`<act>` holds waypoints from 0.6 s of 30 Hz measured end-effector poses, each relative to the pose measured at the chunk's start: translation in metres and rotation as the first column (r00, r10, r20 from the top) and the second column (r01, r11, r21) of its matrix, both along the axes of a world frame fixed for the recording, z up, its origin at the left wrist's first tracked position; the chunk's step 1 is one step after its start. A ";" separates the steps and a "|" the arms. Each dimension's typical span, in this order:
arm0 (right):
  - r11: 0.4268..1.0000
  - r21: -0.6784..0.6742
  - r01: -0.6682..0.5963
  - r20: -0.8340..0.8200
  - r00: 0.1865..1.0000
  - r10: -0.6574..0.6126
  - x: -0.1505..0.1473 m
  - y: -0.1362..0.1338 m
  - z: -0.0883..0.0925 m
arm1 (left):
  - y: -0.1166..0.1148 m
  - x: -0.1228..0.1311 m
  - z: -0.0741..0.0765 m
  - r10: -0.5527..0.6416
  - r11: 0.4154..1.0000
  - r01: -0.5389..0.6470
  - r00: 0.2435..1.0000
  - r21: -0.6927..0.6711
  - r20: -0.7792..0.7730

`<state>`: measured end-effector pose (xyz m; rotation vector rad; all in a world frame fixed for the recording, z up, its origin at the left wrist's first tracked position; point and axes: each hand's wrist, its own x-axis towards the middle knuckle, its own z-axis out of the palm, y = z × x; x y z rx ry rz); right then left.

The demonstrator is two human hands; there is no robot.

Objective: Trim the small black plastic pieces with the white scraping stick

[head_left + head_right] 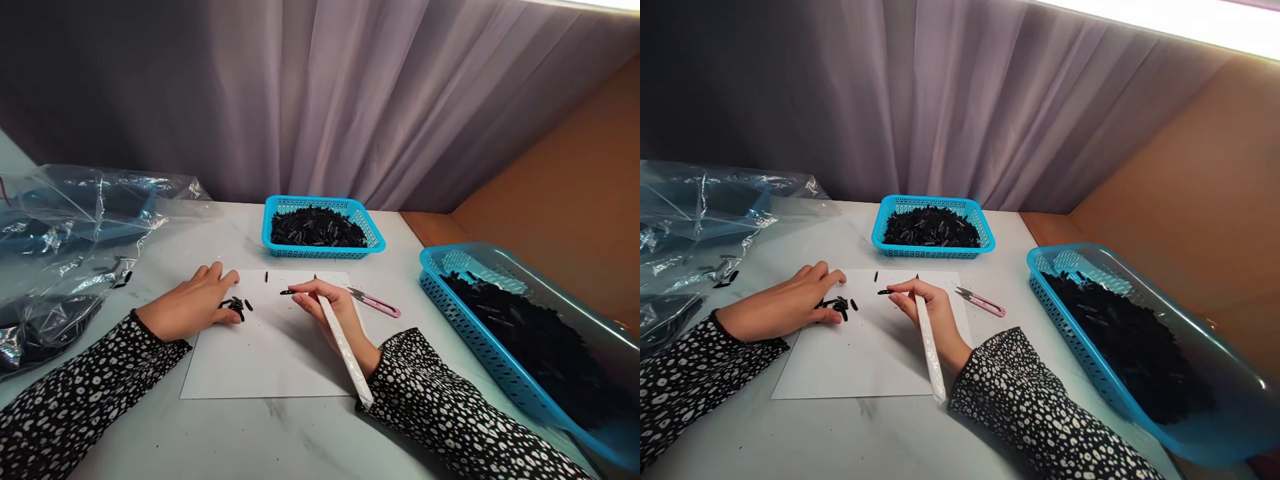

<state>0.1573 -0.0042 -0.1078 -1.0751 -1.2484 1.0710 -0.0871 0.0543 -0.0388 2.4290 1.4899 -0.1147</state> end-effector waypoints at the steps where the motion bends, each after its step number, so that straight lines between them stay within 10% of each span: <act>1: 1.000 0.000 0.004 0.000 1.000 -0.004 0.000 0.000 0.000 | -0.003 0.002 -0.003 -0.006 1.000 0.006 1.000 0.017 -0.001; 11: 1.000 0.007 0.011 0.007 1.000 -0.011 0.000 -0.001 0.004 | -0.032 0.056 -0.049 -0.061 0.992 0.024 0.950 0.122 0.308; 18: 0.999 -0.050 -0.021 -0.023 1.000 0.019 -0.003 -0.007 0.013 | -0.023 0.058 -0.043 0.099 0.995 -0.048 0.700 -0.092 0.707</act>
